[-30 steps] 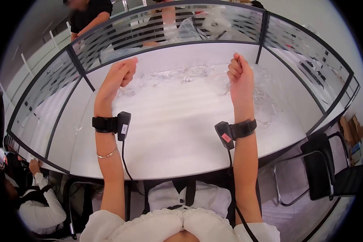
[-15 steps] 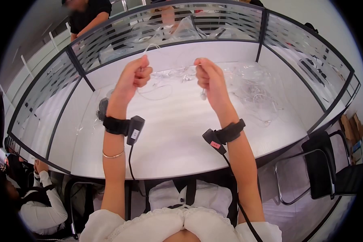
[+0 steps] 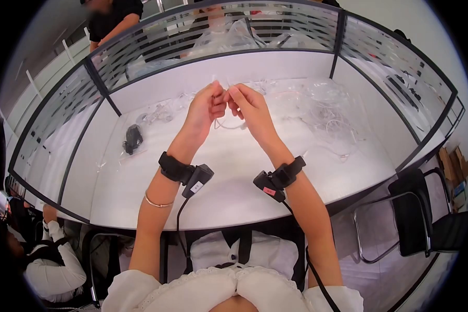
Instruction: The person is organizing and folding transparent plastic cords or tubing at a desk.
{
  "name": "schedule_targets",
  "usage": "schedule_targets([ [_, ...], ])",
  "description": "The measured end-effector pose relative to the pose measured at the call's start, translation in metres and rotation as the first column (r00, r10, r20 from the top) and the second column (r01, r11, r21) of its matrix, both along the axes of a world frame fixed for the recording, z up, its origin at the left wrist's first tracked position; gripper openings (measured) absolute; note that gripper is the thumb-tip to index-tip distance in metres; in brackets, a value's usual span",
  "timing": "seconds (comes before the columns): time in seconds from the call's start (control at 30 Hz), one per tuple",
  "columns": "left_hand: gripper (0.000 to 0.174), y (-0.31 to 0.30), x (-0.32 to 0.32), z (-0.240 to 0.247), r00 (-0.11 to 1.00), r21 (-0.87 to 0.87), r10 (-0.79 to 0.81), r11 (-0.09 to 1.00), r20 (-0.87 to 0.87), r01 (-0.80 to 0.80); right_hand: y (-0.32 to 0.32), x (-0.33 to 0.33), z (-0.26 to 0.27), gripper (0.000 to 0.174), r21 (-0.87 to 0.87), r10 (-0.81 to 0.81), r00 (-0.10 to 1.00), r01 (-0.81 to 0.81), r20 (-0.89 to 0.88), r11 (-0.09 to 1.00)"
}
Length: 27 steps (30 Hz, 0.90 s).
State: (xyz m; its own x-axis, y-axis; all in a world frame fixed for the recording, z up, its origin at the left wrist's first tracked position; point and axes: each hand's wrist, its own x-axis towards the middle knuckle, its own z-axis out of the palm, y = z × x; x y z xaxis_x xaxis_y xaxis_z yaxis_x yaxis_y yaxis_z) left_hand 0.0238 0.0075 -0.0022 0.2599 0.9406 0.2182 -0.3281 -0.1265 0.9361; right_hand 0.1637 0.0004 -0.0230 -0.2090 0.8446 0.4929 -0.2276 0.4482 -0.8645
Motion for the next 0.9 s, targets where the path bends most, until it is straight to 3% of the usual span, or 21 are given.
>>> schedule_targets([
  [0.03,0.033,0.001,0.003,-0.003,0.996,0.013,0.069,0.997,0.056,-0.070,0.001,-0.001,-0.001,0.029,0.027,-0.014,1.000,0.014,0.005,1.000],
  [0.13,0.030,0.007,0.003,-0.008,0.993,0.108,0.073,0.991,0.098,-0.084,0.005,0.000,-0.003,0.029,0.120,-0.045,0.998,0.041,0.036,0.992],
  [0.27,0.028,0.010,0.000,-0.012,0.986,0.079,0.122,0.988,0.110,-0.131,0.007,-0.001,-0.006,0.031,0.230,-0.068,0.995,0.048,0.078,0.972],
  [0.33,0.027,0.009,0.002,-0.012,0.972,0.020,0.185,0.982,0.147,-0.190,0.010,-0.003,-0.011,0.031,0.182,-0.063,0.990,0.039,0.127,0.982],
  [0.47,0.024,0.007,-0.003,-0.014,0.980,-0.002,0.123,0.992,0.159,-0.124,0.007,-0.006,-0.012,0.030,0.136,0.068,0.984,-0.091,0.163,0.987],
  [0.5,0.021,0.006,0.003,-0.014,0.948,-0.062,0.203,0.979,0.245,-0.194,0.002,-0.006,-0.008,0.029,0.111,0.080,0.977,-0.104,0.196,0.988],
  [0.6,0.018,0.006,0.000,-0.017,0.951,-0.055,0.189,0.982,0.243,-0.181,0.004,-0.007,-0.009,0.030,0.095,0.088,0.979,-0.107,0.186,0.990],
  [0.7,0.019,-0.004,0.014,-0.014,0.913,-0.136,0.291,0.955,0.284,-0.263,0.004,-0.012,-0.014,0.031,0.079,0.048,0.987,-0.061,0.153,0.995],
  [0.8,0.022,0.003,0.010,-0.020,0.946,-0.062,0.234,0.972,0.225,-0.226,0.002,-0.005,-0.009,0.030,0.030,0.078,0.982,-0.084,0.171,0.996],
  [0.9,0.024,0.004,0.007,-0.021,0.970,-0.035,0.175,0.985,0.170,-0.171,0.000,-0.002,-0.005,0.029,-0.062,0.131,0.989,-0.127,0.070,0.990],
])
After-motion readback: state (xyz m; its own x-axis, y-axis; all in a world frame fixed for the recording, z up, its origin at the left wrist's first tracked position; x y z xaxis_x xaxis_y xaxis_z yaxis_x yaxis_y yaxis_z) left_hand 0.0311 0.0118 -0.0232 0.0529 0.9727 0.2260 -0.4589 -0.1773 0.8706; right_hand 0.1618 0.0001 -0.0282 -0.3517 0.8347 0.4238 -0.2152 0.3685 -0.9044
